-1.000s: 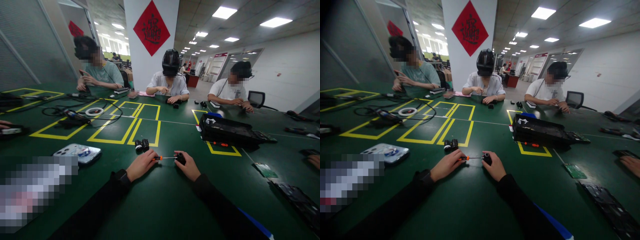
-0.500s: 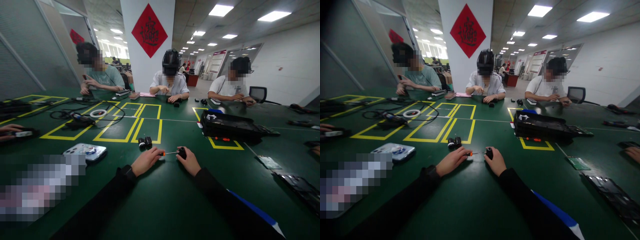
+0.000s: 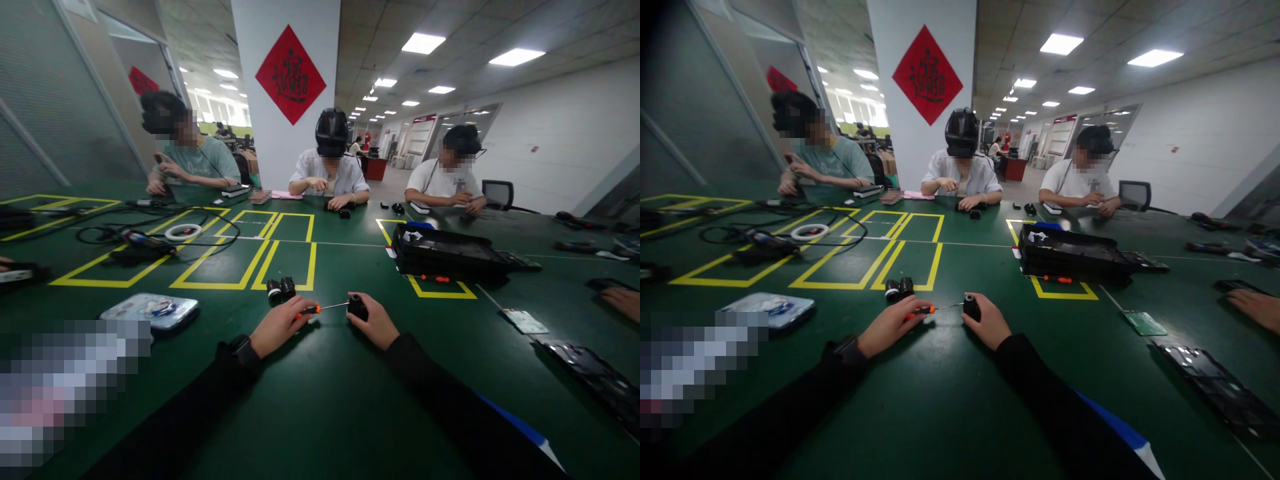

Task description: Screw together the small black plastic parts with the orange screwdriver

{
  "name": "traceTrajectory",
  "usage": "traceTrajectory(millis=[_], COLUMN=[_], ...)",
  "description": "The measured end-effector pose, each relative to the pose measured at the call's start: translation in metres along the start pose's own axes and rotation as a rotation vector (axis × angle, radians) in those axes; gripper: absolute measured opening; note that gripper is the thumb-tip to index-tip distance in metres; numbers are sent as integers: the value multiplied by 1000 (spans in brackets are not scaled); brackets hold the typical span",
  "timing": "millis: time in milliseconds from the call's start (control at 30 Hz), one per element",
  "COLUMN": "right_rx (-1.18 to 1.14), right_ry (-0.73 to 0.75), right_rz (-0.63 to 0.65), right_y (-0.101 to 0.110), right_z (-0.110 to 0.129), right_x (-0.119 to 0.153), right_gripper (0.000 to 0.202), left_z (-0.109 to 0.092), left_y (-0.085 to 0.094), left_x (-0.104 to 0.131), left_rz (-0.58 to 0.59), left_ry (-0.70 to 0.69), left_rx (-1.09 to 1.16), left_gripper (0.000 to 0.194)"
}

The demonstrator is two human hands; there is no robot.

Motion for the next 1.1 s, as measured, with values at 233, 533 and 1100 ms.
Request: traceTrajectory(millis=[233, 533, 1100], right_rx=[-23, -1, 23], right_ry=[9, 5, 25], right_rz=[28, 56, 61], right_y=[-1, -3, -5], right_z=[-2, 3, 0], right_x=[-1, 1, 0], right_gripper=[44, 43, 40], left_z=[2, -4, 3], left_y=[0, 1, -3], left_x=[0, 1, 2], left_rz=[-29, -1, -21], left_ry=[2, -27, 0], left_rx=[-29, -54, -9], left_gripper=[25, 28, 21])
Point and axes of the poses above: each hand's wrist, its own x-axis away from the middle knuckle, its own y-axis out of the back of the hand, z = x × y, the point moved 8 cm from there along -x, towards the middle knuckle, and after that the axes turned 8 degrees about -x, right-handed, at the moved point
